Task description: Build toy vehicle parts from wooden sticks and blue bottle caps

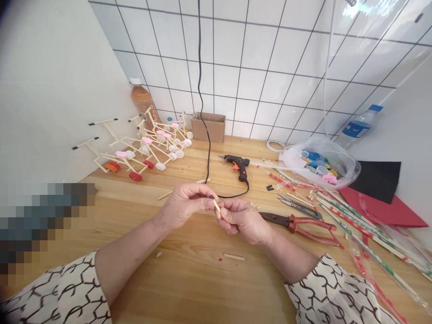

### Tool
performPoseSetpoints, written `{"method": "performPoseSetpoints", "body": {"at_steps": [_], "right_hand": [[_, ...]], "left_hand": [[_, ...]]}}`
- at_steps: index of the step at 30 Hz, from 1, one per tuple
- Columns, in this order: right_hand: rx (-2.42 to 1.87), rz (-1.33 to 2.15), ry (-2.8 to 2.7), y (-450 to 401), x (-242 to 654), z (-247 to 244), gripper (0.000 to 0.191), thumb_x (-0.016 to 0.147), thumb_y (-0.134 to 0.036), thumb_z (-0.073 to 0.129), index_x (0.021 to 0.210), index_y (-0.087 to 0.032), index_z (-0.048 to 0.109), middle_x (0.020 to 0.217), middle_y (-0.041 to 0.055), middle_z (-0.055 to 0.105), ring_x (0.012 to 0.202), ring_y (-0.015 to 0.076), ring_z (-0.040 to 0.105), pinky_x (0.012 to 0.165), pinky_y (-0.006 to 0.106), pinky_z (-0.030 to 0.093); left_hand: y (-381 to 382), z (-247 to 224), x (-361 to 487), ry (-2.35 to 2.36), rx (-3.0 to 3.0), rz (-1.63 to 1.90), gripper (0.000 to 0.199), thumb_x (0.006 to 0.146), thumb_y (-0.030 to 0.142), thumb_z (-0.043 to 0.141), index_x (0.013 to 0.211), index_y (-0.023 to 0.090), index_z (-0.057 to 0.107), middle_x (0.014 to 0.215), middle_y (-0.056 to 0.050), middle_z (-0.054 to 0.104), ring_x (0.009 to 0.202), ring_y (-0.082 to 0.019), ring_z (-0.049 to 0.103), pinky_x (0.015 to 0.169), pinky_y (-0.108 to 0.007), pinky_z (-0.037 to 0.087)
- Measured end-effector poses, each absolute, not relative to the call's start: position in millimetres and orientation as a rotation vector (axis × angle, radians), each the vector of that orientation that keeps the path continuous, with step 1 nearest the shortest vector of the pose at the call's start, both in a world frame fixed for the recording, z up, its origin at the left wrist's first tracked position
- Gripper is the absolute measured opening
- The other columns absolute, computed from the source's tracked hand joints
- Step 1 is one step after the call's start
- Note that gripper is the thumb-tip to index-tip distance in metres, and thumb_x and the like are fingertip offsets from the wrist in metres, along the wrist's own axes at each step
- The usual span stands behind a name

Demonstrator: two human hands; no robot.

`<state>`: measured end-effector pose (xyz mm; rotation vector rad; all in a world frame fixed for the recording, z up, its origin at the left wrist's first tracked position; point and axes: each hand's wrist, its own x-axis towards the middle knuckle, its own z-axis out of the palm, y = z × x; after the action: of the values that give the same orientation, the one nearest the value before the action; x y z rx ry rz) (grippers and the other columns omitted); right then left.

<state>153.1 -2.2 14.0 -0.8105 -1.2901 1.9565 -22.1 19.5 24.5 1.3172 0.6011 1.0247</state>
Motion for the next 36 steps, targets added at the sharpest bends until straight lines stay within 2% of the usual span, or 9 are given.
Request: {"method": "performPoseSetpoints", "body": {"at_steps": [6,15,20,23,25,28,33,36], "right_hand": [[-0.797,1.949,-1.322,-3.1,152.7,17.8,0.028,0.079,-0.039,0.060,0.065,-0.017,0.051,0.046,-0.0051,0.045,0.041,0.0066,0.029,0.043,0.023,0.016],[-0.783,1.997,-1.261,-2.3,152.7,14.1,0.033,0.075,-0.044,0.063,0.061,-0.017,0.050,0.038,-0.0067,0.042,0.033,0.0056,0.026,0.037,0.022,0.017],[-0.805,2.011,-1.219,0.0,154.0,12.6,0.029,0.076,-0.044,0.063,0.071,-0.016,0.055,0.038,-0.0081,0.042,0.031,0.0048,0.025,0.036,0.021,0.019],[-0.852,1.965,-1.203,1.0,153.4,14.4,0.027,0.079,-0.042,0.062,0.082,-0.015,0.058,0.046,-0.0053,0.050,0.036,0.0053,0.034,0.038,0.020,0.020],[-0.896,1.929,-1.176,1.3,152.3,14.9,0.028,0.075,-0.039,0.067,0.085,-0.016,0.057,0.052,-0.0038,0.055,0.040,0.0057,0.039,0.039,0.019,0.021],[-0.951,1.860,-1.118,1.6,150.4,14.1,0.029,0.068,-0.034,0.074,0.081,-0.016,0.055,0.053,-0.0040,0.055,0.042,0.0058,0.042,0.040,0.019,0.022],[-1.050,1.707,-1.113,3.2,149.5,15.3,0.029,0.067,-0.037,0.074,0.074,-0.016,0.055,0.051,-0.0037,0.055,0.042,0.0056,0.041,0.041,0.019,0.024],[-1.118,1.574,-1.187,5.3,151.0,17.2,0.028,0.069,-0.040,0.069,0.073,-0.017,0.053,0.050,-0.0049,0.052,0.041,0.0055,0.039,0.041,0.020,0.025]], "left_hand": [[20.8,24.1,-22.9,0.656,1.333,1.035,0.007,0.069,0.019,0.071,0.075,0.015,0.071,0.069,-0.003,0.071,0.069,-0.016,0.066,0.069,-0.028,0.053],[20.2,21.6,-21.0,0.670,1.290,1.030,0.009,0.067,0.021,0.073,0.074,0.016,0.071,0.072,-0.003,0.071,0.068,-0.014,0.064,0.067,-0.027,0.052],[19.7,21.6,-20.4,0.634,1.297,1.015,0.010,0.069,0.024,0.072,0.072,0.015,0.068,0.066,-0.002,0.069,0.067,-0.014,0.063,0.068,-0.028,0.052],[21.4,22.0,-20.5,0.669,1.292,1.056,0.011,0.071,0.024,0.071,0.070,0.014,0.066,0.062,-0.001,0.067,0.063,-0.012,0.061,0.068,-0.027,0.050],[23.3,21.7,-20.6,0.745,1.275,1.121,0.012,0.069,0.024,0.072,0.069,0.014,0.066,0.061,0.000,0.065,0.059,-0.010,0.057,0.064,-0.025,0.048],[25.9,20.8,-20.2,0.832,1.216,1.192,0.015,0.065,0.025,0.074,0.066,0.014,0.064,0.058,0.002,0.061,0.054,-0.008,0.052,0.058,-0.023,0.044],[28.6,20.4,-19.5,0.876,1.154,1.192,0.020,0.061,0.027,0.076,0.063,0.014,0.061,0.053,0.003,0.058,0.050,-0.007,0.049,0.054,-0.022,0.042],[28.2,20.3,-20.7,0.946,1.235,1.229,0.021,0.067,0.031,0.071,0.063,0.014,0.060,0.052,0.003,0.056,0.049,-0.008,0.048,0.053,-0.022,0.041]]}}
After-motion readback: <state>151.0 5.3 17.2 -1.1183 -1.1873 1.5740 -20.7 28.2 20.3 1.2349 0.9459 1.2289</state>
